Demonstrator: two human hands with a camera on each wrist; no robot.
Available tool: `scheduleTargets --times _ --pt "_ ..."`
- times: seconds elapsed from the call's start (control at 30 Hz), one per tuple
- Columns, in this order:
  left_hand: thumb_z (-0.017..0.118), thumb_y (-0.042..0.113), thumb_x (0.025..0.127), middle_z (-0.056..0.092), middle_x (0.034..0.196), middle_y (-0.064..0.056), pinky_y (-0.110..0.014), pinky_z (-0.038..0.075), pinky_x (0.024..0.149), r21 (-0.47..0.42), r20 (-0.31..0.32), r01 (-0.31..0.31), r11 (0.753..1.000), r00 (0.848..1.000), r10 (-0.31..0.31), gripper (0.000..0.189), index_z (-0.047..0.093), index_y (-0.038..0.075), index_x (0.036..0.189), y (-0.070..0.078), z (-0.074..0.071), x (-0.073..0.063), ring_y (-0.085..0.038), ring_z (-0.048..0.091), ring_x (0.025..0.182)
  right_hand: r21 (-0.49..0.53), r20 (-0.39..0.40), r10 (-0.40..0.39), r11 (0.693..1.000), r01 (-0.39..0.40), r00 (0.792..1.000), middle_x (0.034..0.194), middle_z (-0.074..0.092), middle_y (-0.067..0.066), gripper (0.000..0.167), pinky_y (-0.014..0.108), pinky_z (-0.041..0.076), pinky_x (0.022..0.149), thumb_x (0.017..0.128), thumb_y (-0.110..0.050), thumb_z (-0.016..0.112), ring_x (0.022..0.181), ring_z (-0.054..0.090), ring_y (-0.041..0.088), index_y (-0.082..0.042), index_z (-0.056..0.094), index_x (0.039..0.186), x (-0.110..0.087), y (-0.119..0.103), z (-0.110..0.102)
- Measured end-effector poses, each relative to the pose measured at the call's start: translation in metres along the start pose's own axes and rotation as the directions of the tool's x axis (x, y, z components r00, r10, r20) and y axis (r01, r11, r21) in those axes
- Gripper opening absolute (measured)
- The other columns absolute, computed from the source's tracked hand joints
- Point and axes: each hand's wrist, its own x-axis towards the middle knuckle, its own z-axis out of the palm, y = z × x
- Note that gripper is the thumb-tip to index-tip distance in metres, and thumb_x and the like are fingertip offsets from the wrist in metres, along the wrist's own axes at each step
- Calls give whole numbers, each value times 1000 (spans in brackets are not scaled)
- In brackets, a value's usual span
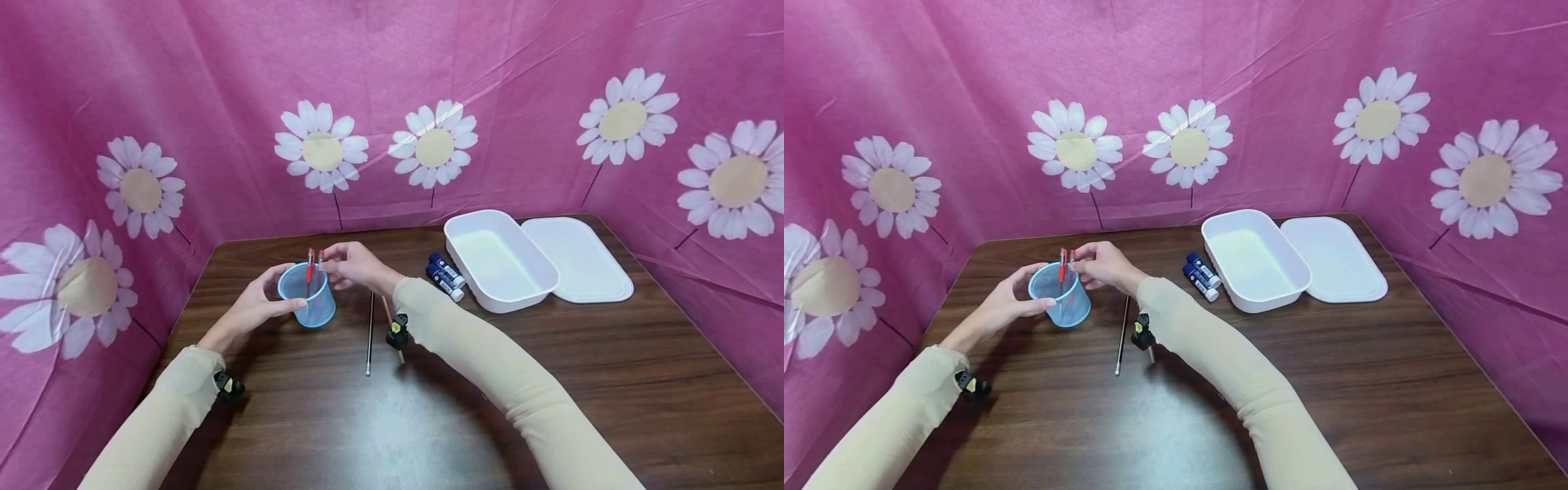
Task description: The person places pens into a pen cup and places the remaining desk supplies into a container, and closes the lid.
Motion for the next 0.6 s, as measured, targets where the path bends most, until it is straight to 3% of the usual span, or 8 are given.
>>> scheduleTargets --times 0.2,0.4,0.6 --pt "82 23 88 56 137 -15 -27 52 88 -2 3 1 1000 1000 -1 77 40 12 152 0 0 -1 -31 56 118 11 10 15 1000 -15 1000 105 67 16 32 56 56 89 99 -10 66 84 67 26 -3 63 130 -2 0 0" --pt "82 25 88 56 138 -14 -26 52 88 16 -3 9 1000 1000 -9 78 40 12 152 1 0 0 -31 55 119 20 18 30 999 -30 999 97 66 11 33 56 55 90 100 -8 65 100 65 43 0 62 132 -1 2 -2" --pt "83 26 88 56 137 -14 -27 52 87 19 -2 13 1000 1000 -13 77 40 13 152 2 1 0 -30 56 118 15 24 36 999 -37 999 95 64 8 36 55 57 88 101 -8 63 86 66 31 2 58 135 -2 6 -9"
